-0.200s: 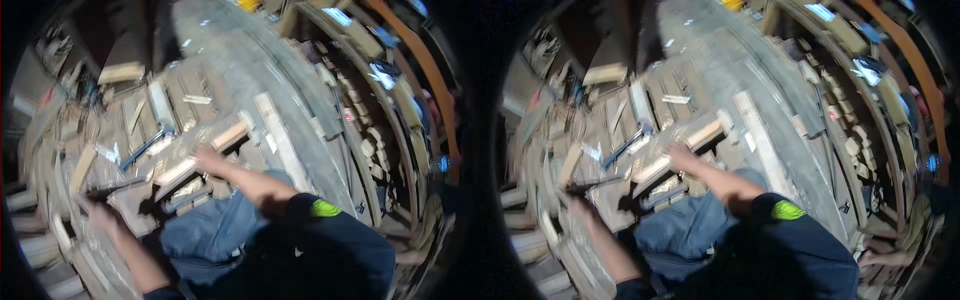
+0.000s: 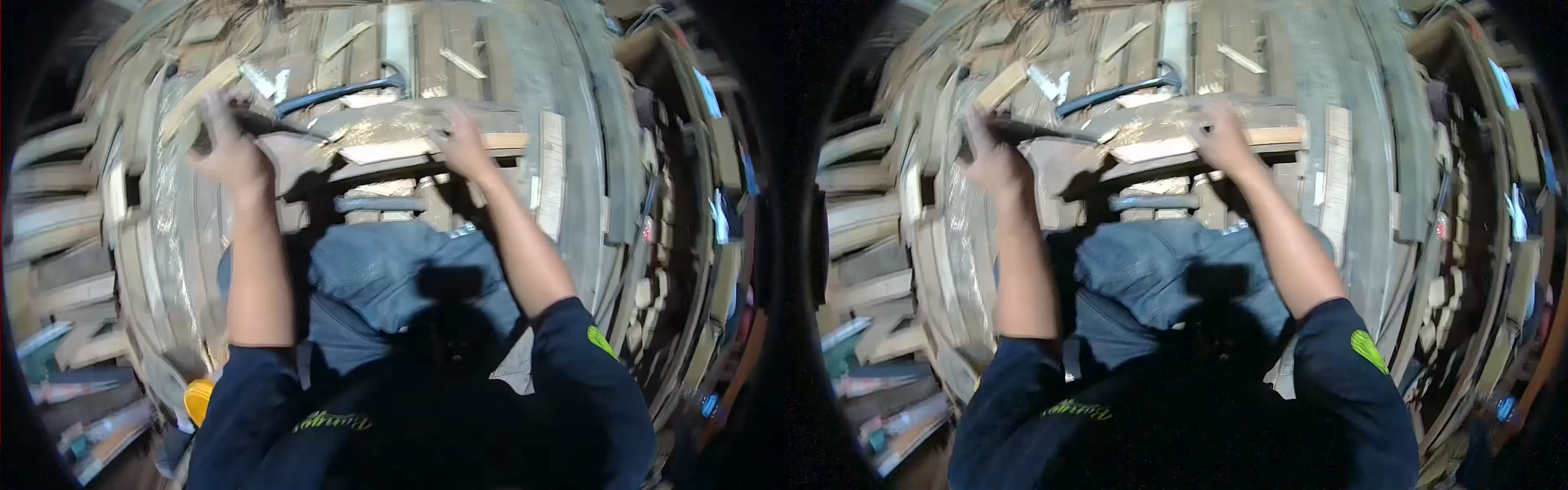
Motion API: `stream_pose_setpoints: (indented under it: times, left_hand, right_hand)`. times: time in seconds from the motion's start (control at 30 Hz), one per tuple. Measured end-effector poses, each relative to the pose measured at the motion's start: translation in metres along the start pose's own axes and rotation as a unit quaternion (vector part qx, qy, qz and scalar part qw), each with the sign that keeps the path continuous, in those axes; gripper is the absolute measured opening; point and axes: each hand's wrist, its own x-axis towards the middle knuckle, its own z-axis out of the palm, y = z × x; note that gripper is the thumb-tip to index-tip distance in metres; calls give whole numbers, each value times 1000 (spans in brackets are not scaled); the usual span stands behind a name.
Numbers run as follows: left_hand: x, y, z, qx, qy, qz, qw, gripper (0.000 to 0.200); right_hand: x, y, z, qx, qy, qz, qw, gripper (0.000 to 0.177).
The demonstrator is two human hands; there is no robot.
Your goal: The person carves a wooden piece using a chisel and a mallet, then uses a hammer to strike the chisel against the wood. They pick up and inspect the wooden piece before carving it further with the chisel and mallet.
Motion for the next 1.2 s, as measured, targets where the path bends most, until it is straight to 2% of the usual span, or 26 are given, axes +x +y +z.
stream_pose_setpoints:
  times: [0.03,0.07,0.1,0.17,0.23,0.27,0.3,0.37,0.4,0.43,0.5,0.53,0.57,0.63,0.7,0.73,0.77,0.83,0.9,0.97,1.03,1.13,1.2]
  left_hand:
    - [-1,-7,-3,-12,-39,-23,999,18]
    - [-10,4,5,-33,-37,-58,997,18]
    - [-13,5,3,-43,-83,-56,994,16]
    - [-20,3,2,-25,-212,-65,975,19]
    - [-37,0,4,-74,-286,-109,949,29]
    - [-45,-1,9,-84,-324,-87,938,38]
    - [-50,1,13,-92,-361,-66,926,48]
    - [-55,1,12,-22,-441,-69,895,62]
    - [-53,-9,10,73,-484,28,872,66]
    - [-48,-2,15,124,-544,46,829,76]
    - [-41,-1,18,101,-522,-11,847,74]
    - [-32,-4,13,118,-505,-8,855,64]
    - [-26,-4,9,157,-461,-87,869,50]
    - [-7,-8,-4,234,-398,-148,875,46]
    - [9,-4,-14,425,-425,-58,797,39]
    - [12,-7,-19,488,-450,35,747,43]
    - [14,-8,-24,490,-449,34,747,43]
    - [15,-8,-31,532,-514,24,673,46]
    - [19,-9,-33,522,-524,-7,673,48]
    - [23,-9,-33,522,-509,21,684,49]
    - [30,-6,-34,517,-493,16,700,50]
    - [37,-5,-39,516,-475,22,712,50]
    - [39,-1,-39,518,-467,12,716,51]
  right_hand:
    - [11,-27,-17,-37,7,-17,999,29]
    - [20,-49,-20,-18,-4,-32,999,31]
    - [25,-62,-15,-20,-30,-70,997,45]
    - [26,-93,3,-8,-88,-58,994,59]
    - [29,-104,27,87,-126,-125,980,74]
    - [27,-103,39,96,-131,-125,979,79]
    - [16,-101,44,77,-134,-100,983,69]
    - [12,-91,45,167,-163,-81,969,59]
    - [6,-97,39,325,-178,87,925,51]
    - [0,-80,42,303,-114,36,945,48]
    - [1,-53,39,260,-112,4,959,38]
    - [13,-75,26,349,-58,57,934,29]
    - [19,-57,20,454,-71,121,880,21]
    - [33,-46,11,613,-74,95,781,21]
    - [38,-47,1,583,-31,109,805,25]
    - [39,-46,1,583,-8,121,804,27]
    - [42,-48,6,581,14,86,809,26]
    - [41,-46,12,560,28,65,826,24]
    - [38,-54,15,552,26,78,830,23]
    - [38,-70,21,535,30,79,840,23]
    - [42,-87,25,522,-30,65,850,25]
    - [55,-98,41,521,-30,68,850,25]
    - [66,-101,54,489,-31,48,870,23]
